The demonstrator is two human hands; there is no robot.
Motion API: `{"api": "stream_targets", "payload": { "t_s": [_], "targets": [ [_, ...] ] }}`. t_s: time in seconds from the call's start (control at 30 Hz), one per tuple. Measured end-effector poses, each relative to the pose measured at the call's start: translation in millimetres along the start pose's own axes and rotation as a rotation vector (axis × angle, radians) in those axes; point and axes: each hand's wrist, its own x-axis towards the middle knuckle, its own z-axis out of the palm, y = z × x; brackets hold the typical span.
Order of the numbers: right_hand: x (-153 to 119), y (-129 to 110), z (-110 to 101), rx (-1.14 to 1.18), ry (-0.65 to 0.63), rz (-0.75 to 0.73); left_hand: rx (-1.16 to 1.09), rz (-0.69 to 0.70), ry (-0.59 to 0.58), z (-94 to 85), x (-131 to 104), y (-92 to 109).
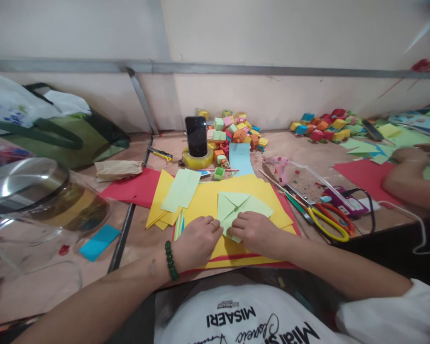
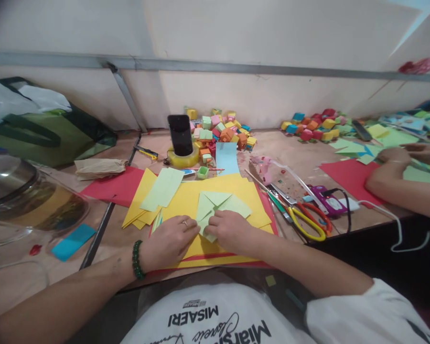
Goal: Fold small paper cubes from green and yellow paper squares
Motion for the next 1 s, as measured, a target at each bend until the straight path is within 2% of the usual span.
{"api": "stream_targets", "payload": {
  "t_s": [0.1,0.23,0.33,0.43,0.53,0.63,0.7,0.8,1.0],
  "targets": [
    [-4.7,8.7,-2.2,0.204,-0.031,0.065,-0.071,0.007,0.051,1.1,0.6,-4.4],
    [-14.8,16.1,0.3,0.410,0.034,0.104,-0.110,0.025,0.135,3.9,3.0,-15.2],
    [-20.4,17.5,1.0,0.503,0.077,0.118,-0.124,0.040,0.114,6.3,3.4,-15.0],
    [-21.6,20.1,-6.1,0.590,0.066,0.165,-0.109,0.063,0.093,7.3,2.0,-9.2],
    [-18.9,25.9,-14.6,0.710,0.032,0.275,-0.078,0.086,0.114,6.8,-0.6,-5.4],
    [-15.0,31.7,-14.1,0.814,0.036,0.451,-0.107,0.084,0.112,5.2,-2.7,-5.9],
    [-12.7,33.3,-8.7,0.831,0.084,0.542,-0.146,0.066,0.073,4.0,-3.1,-7.0],
    [-10.5,32.0,0.8,0.758,0.162,0.577,-0.176,0.058,0.042,2.4,-2.9,-7.7],
    [-8.8,27.8,9.5,0.557,0.227,0.602,-0.144,0.113,0.086,3.5,-4.2,-7.0]
  ]
}}
